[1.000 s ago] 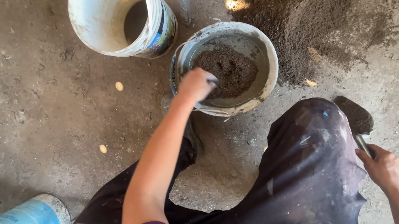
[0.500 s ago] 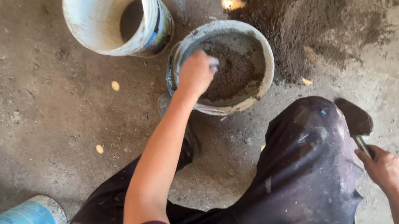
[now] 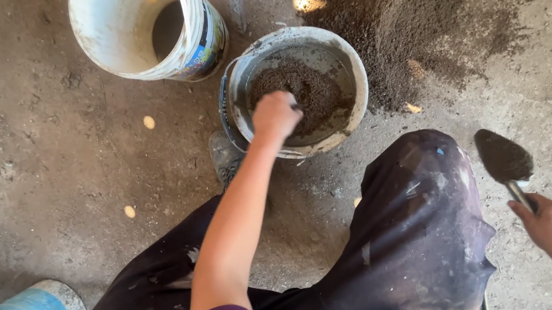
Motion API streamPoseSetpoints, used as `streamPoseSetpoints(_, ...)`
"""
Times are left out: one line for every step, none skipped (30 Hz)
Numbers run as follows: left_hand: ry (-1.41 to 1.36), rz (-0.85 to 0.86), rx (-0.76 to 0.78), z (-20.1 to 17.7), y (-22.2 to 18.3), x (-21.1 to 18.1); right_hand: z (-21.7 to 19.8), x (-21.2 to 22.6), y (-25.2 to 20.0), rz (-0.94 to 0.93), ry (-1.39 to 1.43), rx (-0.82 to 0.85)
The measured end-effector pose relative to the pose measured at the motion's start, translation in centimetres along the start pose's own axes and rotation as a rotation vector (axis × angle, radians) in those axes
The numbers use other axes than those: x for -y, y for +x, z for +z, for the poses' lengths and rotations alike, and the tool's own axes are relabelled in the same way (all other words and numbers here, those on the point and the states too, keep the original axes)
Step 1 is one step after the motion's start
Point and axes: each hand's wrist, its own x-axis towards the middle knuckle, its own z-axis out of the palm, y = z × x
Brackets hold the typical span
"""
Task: Mixing dry cement or mortar with water in a bucket using a hand trowel
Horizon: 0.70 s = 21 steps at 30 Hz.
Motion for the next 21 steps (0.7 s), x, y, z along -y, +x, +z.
streamPoseSetpoints(-0.114,0.023,-0.015,-1.2,-0.1,0.6,-0.3,-0.1,-0.1,0.001,-0.027,0.016)
streamPoseSetpoints(-0.228,0.046,-0.030,-2.4,-0.2,1.2,-0.7,-0.2,-0.2,0.002,-0.054,0.032)
streamPoseSetpoints(-0.227,0.044,-0.034,-3.0,0.3,2.3,-0.7,-0.7,0.2,-0.003,-0.053,0.031)
streamPoseSetpoints(-0.290,0.067,-0.034,-3.6,0.8,3.4,-0.7,-1.2,0.6,-0.020,-0.091,0.008)
streamPoseSetpoints(-0.353,0.093,-0.037,-4.4,1.3,4.4,-0.8,-1.6,1.2,-0.037,-0.126,-0.019)
streamPoseSetpoints(-0.350,0.093,-0.044,-5.1,1.0,4.6,-0.9,-1.2,1.2,-0.043,-0.122,-0.022)
streamPoseSetpoints(-0.447,0.032,0.005,-5.6,0.7,4.7,-1.0,-1.0,1.0,-0.059,-0.144,0.003)
streamPoseSetpoints(-0.544,-0.029,0.054,-6.1,0.4,4.9,-1.0,-0.9,0.8,-0.075,-0.165,0.028)
streamPoseSetpoints(-0.543,-0.029,0.057,-6.0,0.5,4.2,-0.4,-1.0,1.5,-0.072,-0.165,0.030)
streamPoseSetpoints(-0.330,-0.023,0.054,-6.0,0.7,3.5,0.2,-1.2,2.2,-0.059,-0.158,-0.001)
streamPoseSetpoints(-0.124,-0.005,0.053,-5.7,1.2,2.2,0.2,-1.9,2.8,-0.034,-0.153,-0.041)
streamPoseSetpoints(-0.130,0.008,0.059,-5.5,0.9,0.3,0.2,-0.8,2.1,-0.021,-0.158,-0.047)
streamPoseSetpoints(-0.176,0.319,-0.084,-5.5,1.2,-2.4,0.1,0.0,1.4,0.005,-0.068,-0.017)
streamPoseSetpoints(-0.224,0.629,-0.229,-5.4,1.4,-5.2,-0.1,0.7,0.9,0.029,0.024,0.011)
streamPoseSetpoints(-0.232,0.661,-0.214,-6.4,0.2,-8.1,0.5,1.1,0.3,0.061,0.031,-0.002)
streamPoseSetpoints(-0.534,0.865,-0.133,-7.4,-1.0,-10.8,1.1,1.5,-0.2,0.018,0.186,-0.050)
streamPoseSetpoints(-0.837,1.043,-0.034,-8.6,-2.2,-13.0,1.9,2.5,-0.4,-0.033,0.340,-0.093)
streamPoseSetpoints(-0.843,1.057,-0.011,-10.3,-3.5,-13.9,2.8,3.0,-1.0,-0.008,0.345,-0.100)
streamPoseSetpoints(-0.572,1.030,-0.146,-12.2,-4.7,-14.6,3.6,3.9,-1.0,-0.069,0.574,-0.085)
streamPoseSetpoints(-0.302,0.992,-0.276,-14.2,-6.0,-15.3,4.5,4.9,-1.1,-0.134,0.804,-0.072)
streamPoseSetpoints(-0.299,0.994,-0.279,-15.0,-6.5,-13.7,4.6,6.3,-1.4,-0.137,0.807,-0.074)
